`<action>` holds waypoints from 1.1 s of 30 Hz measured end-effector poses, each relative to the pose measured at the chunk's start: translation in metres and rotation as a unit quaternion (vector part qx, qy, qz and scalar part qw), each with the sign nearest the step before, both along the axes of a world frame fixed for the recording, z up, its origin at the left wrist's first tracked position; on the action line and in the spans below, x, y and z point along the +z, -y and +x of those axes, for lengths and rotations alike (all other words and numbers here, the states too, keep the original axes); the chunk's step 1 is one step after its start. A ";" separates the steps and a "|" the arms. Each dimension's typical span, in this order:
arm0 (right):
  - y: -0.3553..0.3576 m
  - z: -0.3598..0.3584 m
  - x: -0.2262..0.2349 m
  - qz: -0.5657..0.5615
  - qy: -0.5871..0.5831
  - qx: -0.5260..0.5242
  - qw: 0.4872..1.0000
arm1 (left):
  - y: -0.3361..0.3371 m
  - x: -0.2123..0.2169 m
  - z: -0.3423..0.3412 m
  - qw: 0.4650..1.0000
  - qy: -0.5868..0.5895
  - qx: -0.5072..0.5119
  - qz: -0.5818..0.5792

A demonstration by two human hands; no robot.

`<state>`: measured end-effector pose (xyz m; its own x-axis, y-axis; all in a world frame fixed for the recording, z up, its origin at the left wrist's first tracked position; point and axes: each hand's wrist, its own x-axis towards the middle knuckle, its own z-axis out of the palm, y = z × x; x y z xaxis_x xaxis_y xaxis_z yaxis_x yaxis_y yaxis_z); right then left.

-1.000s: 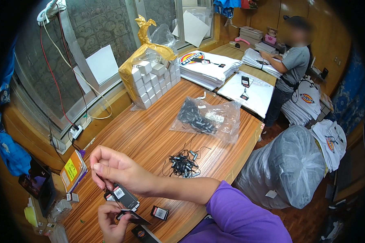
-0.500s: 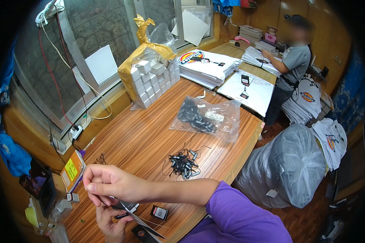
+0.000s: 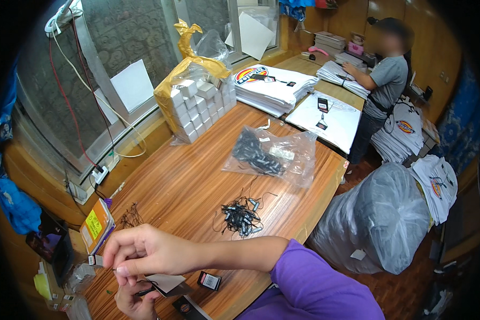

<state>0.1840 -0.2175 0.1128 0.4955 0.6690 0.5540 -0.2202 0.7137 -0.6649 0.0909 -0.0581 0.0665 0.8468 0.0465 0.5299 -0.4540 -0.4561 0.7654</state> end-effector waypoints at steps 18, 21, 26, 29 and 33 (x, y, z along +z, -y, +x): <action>0.005 0.015 0.000 0.096 -0.118 -0.047 0.987 | 0.013 0.017 -0.007 0.981 0.054 -0.009 -0.185; 0.011 0.016 -0.001 0.061 -0.142 0.002 0.988 | 0.008 0.017 -0.008 0.983 0.020 0.035 -0.179; 0.006 0.003 -0.001 -0.100 0.006 -0.115 0.988 | -0.003 0.025 0.002 0.994 0.050 0.071 -0.069; -0.007 -0.006 -0.002 -0.171 0.064 -0.153 0.971 | -0.007 0.025 -0.003 0.990 0.031 0.060 -0.124; -0.015 -0.010 -0.009 -0.235 0.125 -0.201 0.943 | -0.010 0.015 -0.003 0.982 0.026 0.049 -0.180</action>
<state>0.1735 -0.2030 0.1042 0.6539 0.6565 0.3762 0.2110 0.3192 -0.9239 0.0875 -0.0485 0.0814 0.8008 0.3185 0.5072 -0.4650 -0.2032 0.8617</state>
